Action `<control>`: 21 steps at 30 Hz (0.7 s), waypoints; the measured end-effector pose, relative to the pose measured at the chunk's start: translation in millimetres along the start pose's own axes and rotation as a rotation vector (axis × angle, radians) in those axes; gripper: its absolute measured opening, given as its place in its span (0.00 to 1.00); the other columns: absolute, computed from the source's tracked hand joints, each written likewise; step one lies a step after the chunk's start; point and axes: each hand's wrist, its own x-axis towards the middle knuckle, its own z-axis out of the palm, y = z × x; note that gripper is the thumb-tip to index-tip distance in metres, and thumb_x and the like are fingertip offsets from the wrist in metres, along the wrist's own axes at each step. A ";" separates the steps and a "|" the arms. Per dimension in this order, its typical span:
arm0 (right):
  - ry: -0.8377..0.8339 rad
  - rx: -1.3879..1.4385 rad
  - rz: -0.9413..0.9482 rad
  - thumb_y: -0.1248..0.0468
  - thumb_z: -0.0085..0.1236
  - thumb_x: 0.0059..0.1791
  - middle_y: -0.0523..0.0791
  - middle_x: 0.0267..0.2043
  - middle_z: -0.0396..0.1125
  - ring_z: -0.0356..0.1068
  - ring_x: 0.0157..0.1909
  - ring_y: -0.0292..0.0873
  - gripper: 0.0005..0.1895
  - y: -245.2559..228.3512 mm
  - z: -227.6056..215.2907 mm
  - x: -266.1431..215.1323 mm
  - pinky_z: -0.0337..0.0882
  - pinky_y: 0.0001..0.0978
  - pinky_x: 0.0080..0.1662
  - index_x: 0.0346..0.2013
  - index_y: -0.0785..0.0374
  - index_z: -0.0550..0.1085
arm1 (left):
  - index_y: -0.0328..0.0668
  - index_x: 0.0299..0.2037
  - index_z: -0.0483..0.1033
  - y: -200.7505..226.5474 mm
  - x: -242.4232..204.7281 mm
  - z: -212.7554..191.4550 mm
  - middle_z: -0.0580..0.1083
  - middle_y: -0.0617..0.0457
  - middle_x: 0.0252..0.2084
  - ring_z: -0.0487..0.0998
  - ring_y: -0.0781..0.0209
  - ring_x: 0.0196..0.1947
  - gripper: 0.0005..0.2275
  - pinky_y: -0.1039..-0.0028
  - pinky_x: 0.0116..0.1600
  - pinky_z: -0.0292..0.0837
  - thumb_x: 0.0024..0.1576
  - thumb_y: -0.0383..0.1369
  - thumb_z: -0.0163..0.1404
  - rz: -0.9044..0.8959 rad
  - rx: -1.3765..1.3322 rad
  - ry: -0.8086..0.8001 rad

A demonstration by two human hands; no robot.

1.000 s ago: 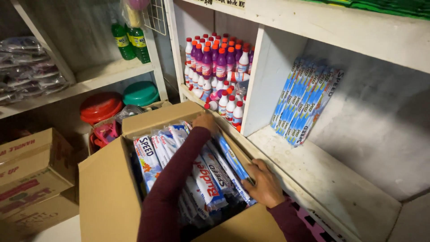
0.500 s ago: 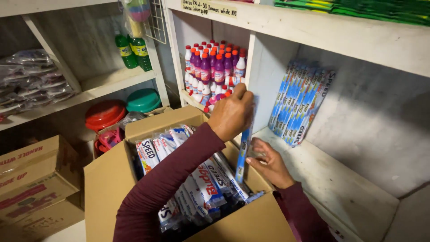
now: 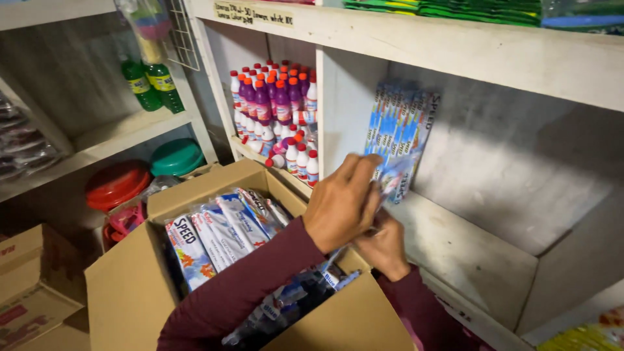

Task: The person takes long, rectangular packages labeled 'SPEED' from a cardboard box and places them upright on a white shelf. The person handles the packages by hand, arranging them in a row next to other similar items already on the shelf.

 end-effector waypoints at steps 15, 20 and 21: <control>0.102 -0.026 0.172 0.60 0.59 0.51 0.45 0.43 0.76 0.78 0.40 0.35 0.16 -88.3 -91.0 70.6 0.79 0.28 0.35 0.51 0.62 0.74 | 0.34 0.46 0.70 -66.7 -65.8 125.3 0.76 0.35 0.39 0.80 0.33 0.36 0.16 0.48 0.41 0.75 0.54 0.36 0.53 -0.405 0.008 -0.613; 0.095 -0.065 0.110 0.60 0.61 0.52 0.45 0.43 0.76 0.76 0.39 0.33 0.15 -84.2 -121.5 97.8 0.74 0.22 0.35 0.51 0.62 0.74 | 0.31 0.46 0.69 -89.2 -57.8 188.2 0.76 0.34 0.38 0.80 0.33 0.36 0.16 0.49 0.41 0.76 0.51 0.34 0.54 -0.415 -0.029 -0.616; 0.100 -0.089 0.096 0.60 0.61 0.52 0.44 0.43 0.76 0.75 0.39 0.33 0.15 -79.9 -128.7 104.9 0.73 0.22 0.34 0.50 0.63 0.74 | 0.32 0.45 0.71 -91.9 -55.9 199.4 0.76 0.33 0.38 0.80 0.33 0.37 0.15 0.48 0.42 0.76 0.52 0.34 0.54 -0.436 -0.031 -0.580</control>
